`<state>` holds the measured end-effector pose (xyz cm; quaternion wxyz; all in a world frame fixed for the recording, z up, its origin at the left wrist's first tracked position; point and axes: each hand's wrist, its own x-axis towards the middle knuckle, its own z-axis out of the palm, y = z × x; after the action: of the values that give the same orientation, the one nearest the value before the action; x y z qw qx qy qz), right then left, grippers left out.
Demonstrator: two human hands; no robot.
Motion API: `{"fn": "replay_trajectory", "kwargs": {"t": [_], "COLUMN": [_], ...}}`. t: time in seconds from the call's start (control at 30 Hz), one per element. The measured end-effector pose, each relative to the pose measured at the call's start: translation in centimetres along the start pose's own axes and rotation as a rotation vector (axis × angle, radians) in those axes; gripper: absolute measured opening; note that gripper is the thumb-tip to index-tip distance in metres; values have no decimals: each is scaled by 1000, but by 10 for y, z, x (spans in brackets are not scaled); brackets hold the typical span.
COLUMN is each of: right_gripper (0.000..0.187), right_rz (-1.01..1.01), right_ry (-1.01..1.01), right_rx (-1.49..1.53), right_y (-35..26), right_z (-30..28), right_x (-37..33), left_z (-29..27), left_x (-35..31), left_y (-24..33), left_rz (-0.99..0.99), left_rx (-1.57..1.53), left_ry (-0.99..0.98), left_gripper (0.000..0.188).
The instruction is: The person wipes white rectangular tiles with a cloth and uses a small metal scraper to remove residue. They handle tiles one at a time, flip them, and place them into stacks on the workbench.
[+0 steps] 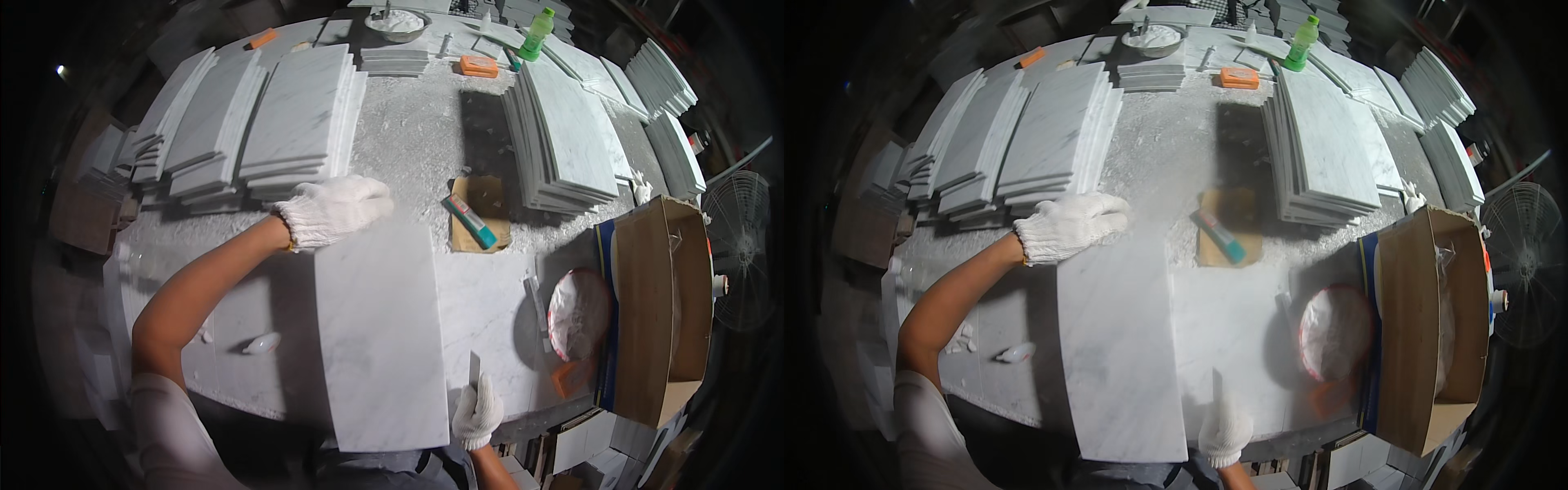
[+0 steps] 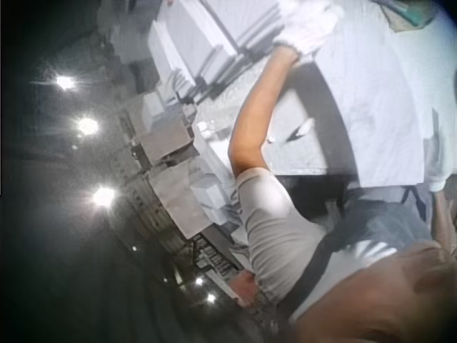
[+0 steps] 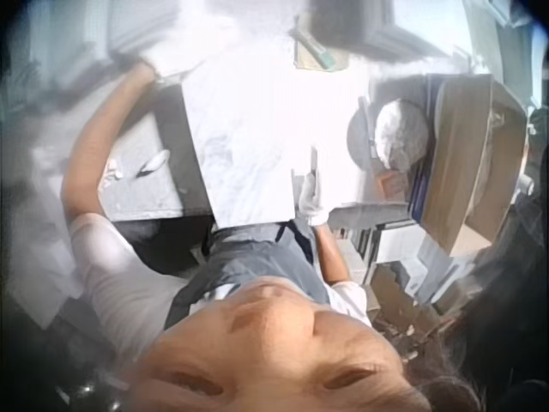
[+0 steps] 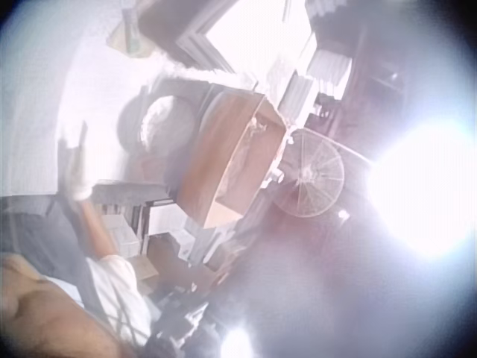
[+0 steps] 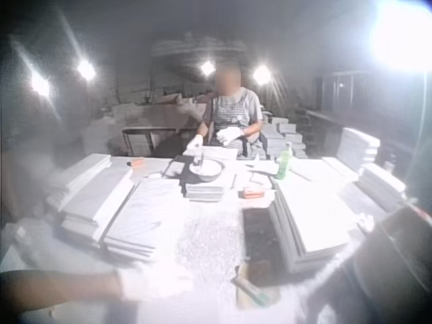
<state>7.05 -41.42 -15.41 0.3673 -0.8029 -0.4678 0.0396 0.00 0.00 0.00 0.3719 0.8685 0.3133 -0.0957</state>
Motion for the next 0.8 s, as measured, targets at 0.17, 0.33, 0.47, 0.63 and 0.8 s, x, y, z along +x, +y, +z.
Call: {"fn": "replay_trajectory", "kwargs": {"t": [0.17, 0.33, 0.47, 0.63, 0.8], "right_gripper": [56, 45, 26, 29, 62], "right_rz": [-57, -29, 29, -30, -115], "right_ry": [-15, -25, -98, -110, 14], "right_rx": [-56, -80, 2, 9, 107], "right_y": [-4, -11, -9, -6, 8], "right_z": [-9, -13, -14, -18, -11], "right_x": [-23, -18, -13, -12, -12], "left_z": [9, 39, 47, 24, 17], "left_x": [39, 71, 90, 109, 73], "left_y": [-15, -46, -41, -24, -11], "left_rz": [344, 555, 475, 102, 266], "left_rx": [853, 550, -217, -883, -368], "left_ry": [-294, -524, -291, -254, -179], "left_gripper": [38, 39, 41, 25, 46]}}
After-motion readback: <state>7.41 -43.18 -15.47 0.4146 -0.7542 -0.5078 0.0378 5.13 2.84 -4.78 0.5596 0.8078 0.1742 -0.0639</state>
